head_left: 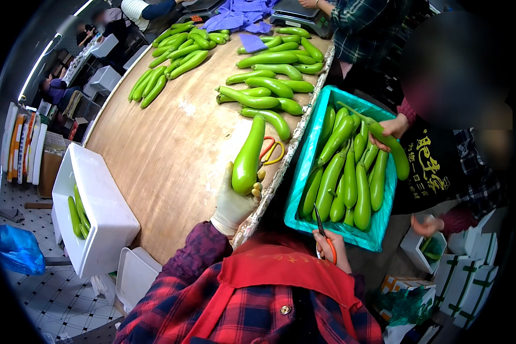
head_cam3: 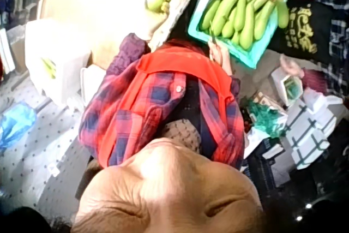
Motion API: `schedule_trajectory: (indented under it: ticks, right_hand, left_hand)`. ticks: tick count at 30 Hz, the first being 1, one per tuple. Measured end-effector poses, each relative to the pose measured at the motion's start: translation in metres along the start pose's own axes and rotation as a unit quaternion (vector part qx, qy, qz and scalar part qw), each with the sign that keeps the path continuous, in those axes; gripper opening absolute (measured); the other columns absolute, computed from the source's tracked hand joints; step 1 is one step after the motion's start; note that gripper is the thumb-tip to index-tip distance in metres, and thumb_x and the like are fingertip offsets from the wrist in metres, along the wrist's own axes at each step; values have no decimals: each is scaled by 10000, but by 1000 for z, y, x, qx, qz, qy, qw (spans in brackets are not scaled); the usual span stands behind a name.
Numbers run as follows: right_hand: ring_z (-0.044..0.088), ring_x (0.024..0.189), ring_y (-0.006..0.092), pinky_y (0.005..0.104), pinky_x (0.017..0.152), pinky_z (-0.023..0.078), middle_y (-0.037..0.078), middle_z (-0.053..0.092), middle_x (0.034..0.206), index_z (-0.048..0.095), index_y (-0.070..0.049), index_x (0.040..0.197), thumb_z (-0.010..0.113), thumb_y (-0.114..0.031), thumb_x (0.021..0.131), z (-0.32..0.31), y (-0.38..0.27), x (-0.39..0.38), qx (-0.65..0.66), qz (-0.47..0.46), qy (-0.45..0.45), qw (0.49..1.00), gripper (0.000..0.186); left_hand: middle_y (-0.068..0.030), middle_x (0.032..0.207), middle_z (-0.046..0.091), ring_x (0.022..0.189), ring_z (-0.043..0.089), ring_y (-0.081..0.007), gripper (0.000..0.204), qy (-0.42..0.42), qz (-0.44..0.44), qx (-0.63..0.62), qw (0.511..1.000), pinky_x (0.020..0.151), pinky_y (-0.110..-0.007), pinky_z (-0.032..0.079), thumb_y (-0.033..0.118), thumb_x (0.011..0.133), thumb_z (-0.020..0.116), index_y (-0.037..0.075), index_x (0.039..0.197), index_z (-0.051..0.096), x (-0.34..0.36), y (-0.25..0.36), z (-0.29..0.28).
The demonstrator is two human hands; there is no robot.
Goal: The person trims the stems of green vegetables using scissors and places them into a green bin. The person also moves vegetables on the table and handles a white bin during the process.
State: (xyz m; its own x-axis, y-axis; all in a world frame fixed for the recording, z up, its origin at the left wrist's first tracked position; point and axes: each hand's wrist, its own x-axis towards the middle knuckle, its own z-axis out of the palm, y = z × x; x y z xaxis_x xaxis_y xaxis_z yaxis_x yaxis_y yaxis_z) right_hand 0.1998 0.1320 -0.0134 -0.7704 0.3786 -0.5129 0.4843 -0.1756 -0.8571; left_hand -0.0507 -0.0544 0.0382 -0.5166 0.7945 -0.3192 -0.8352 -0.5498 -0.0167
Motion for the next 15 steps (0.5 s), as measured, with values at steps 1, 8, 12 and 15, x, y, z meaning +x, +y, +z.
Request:
schedule_trajectory:
  ticks: [1, 8, 12, 15]
  right_hand:
    - [457, 437, 50, 203, 405, 346, -4, 526, 576, 649, 5, 1022, 585, -186, 933, 0, 3, 1, 11, 11, -1, 1000, 220]
    - [492, 490, 47, 209, 450, 371, -11, 550, 603, 660, -1, 1036, 636, -200, 904, -7, 11, 9, 13, 35, -7, 999, 241]
    - [493, 496, 42, 206, 455, 368, -21, 553, 609, 666, -10, 1044, 653, -197, 890, -21, 22, 12, 10, 42, -8, 999, 243]
    - [494, 504, 35, 201, 459, 359, -26, 557, 618, 670, -10, 1036, 655, -172, 884, -28, 25, 11, 29, 37, -37, 998, 223]
  left_hand:
    - [-183, 1118, 597, 824, 601, -234, 656, 16, 4, 2, 1000, 722, -304, 537, 520, 897, 566, 42, 1334, 460, 0, -1, 1]
    - [-153, 1109, 600, 779, 583, -214, 658, -55, -11, -2, 998, 710, -303, 517, 573, 904, 512, 26, 1270, 501, 6, 1, 8]
    - [-127, 1013, 621, 614, 516, -175, 637, -101, -12, 60, 993, 578, -255, 433, 601, 901, 491, 67, 1246, 527, 20, 11, 12]
    - [-129, 972, 625, 670, 528, -184, 517, -10, 77, 119, 990, 595, -273, 451, 566, 918, 493, 113, 1157, 566, 47, 23, 19]
